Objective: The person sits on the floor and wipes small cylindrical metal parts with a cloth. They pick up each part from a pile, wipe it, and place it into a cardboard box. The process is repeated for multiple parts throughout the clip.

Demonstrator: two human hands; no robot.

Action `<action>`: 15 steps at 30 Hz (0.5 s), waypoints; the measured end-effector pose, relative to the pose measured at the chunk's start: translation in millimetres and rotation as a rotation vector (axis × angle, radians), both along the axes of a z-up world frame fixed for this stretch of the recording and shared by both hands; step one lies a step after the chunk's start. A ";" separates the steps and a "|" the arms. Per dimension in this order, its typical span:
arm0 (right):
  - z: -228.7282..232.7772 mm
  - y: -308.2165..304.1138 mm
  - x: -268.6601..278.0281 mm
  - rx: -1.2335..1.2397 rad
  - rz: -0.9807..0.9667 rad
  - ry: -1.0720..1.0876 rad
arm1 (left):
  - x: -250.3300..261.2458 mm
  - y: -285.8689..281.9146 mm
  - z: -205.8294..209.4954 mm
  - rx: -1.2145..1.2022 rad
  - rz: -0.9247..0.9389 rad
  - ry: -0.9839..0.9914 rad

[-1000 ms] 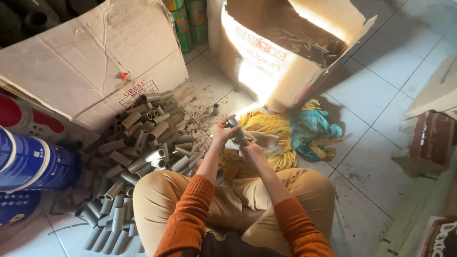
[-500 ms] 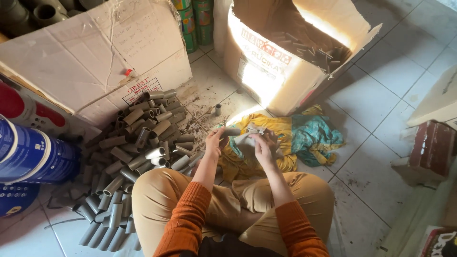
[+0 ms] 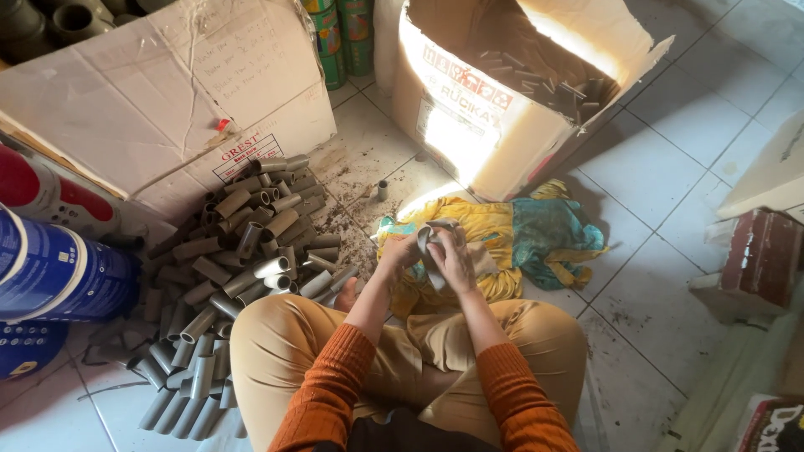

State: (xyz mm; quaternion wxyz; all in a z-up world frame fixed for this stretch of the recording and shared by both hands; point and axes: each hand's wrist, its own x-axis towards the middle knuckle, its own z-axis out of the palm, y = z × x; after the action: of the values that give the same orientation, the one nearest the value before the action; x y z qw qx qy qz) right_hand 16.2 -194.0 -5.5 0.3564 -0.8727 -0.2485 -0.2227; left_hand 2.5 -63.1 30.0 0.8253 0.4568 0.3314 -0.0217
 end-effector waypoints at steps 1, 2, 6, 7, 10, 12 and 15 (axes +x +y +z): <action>-4.1 -2.4 1.9 0.022 -0.064 -0.016 | -10.1 -4.4 24.6 0.041 -0.032 -0.037; -8.0 -4.4 4.4 0.045 -0.129 -0.033 | -19.6 -8.5 49.4 0.084 -0.064 -0.075; -1.3 -10.6 10.3 0.210 -0.168 -0.045 | -13.1 -21.1 -6.5 0.334 -0.198 -0.146; 7.0 -9.3 7.6 0.298 -0.199 0.109 | -16.5 -21.7 1.0 0.473 -0.220 -0.259; -18.5 -15.8 19.9 0.422 -0.216 0.472 | -15.9 -16.6 -0.2 0.864 -0.287 -0.532; 12.2 -7.7 16.7 0.455 -0.199 0.680 | -11.5 -7.9 -6.5 1.114 -0.332 -0.692; 72.6 -3.8 -9.4 0.655 -0.120 1.081 | -7.4 9.3 4.2 1.344 -0.539 -1.181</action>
State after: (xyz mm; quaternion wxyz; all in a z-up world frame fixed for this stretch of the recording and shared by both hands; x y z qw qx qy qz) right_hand 6.8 -197.8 67.1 0.6670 -0.7200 0.0969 0.1652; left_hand -5.0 -53.8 34.2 0.3897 0.8368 -0.3158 0.2196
